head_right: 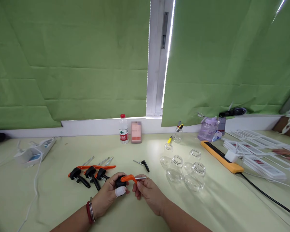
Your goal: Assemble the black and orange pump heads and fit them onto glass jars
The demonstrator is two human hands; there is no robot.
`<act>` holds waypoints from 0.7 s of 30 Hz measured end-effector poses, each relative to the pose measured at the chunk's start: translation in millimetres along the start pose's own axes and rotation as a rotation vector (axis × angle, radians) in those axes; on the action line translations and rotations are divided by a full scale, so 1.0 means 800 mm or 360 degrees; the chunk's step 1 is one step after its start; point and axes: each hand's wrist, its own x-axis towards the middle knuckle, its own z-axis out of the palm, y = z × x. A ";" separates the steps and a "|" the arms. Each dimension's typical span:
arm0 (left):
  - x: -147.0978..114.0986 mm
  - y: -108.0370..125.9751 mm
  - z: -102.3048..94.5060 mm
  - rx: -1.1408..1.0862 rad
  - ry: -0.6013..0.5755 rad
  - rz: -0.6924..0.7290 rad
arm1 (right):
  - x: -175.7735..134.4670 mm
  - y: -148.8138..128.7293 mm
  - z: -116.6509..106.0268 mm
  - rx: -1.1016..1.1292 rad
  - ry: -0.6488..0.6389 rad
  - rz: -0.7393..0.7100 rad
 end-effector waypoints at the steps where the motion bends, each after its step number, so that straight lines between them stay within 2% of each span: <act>1: 0.000 0.000 0.001 -0.0001 -0.0044 0.0007 | 0.000 0.001 0.000 -0.0011 -0.0015 -0.0008; 4: -0.002 -0.002 0.001 0.0010 -0.0110 0.0013 | 0.001 0.003 -0.002 -0.0055 -0.0012 -0.0020; 9: 0.000 -0.005 -0.002 0.0067 -0.0032 0.0009 | 0.001 0.002 -0.002 -0.0069 0.0011 0.0001; 13: 0.001 -0.002 -0.003 0.0080 -0.0080 -0.0010 | 0.001 -0.002 0.000 -0.0181 0.0034 0.0010; 16: -0.001 0.002 0.001 0.0045 -0.0112 -0.0005 | -0.001 -0.007 0.001 -0.0236 -0.0024 0.0039; 21: -0.006 0.006 0.008 -0.0031 -0.0284 0.0000 | -0.001 -0.010 -0.002 -0.0209 -0.0172 0.0084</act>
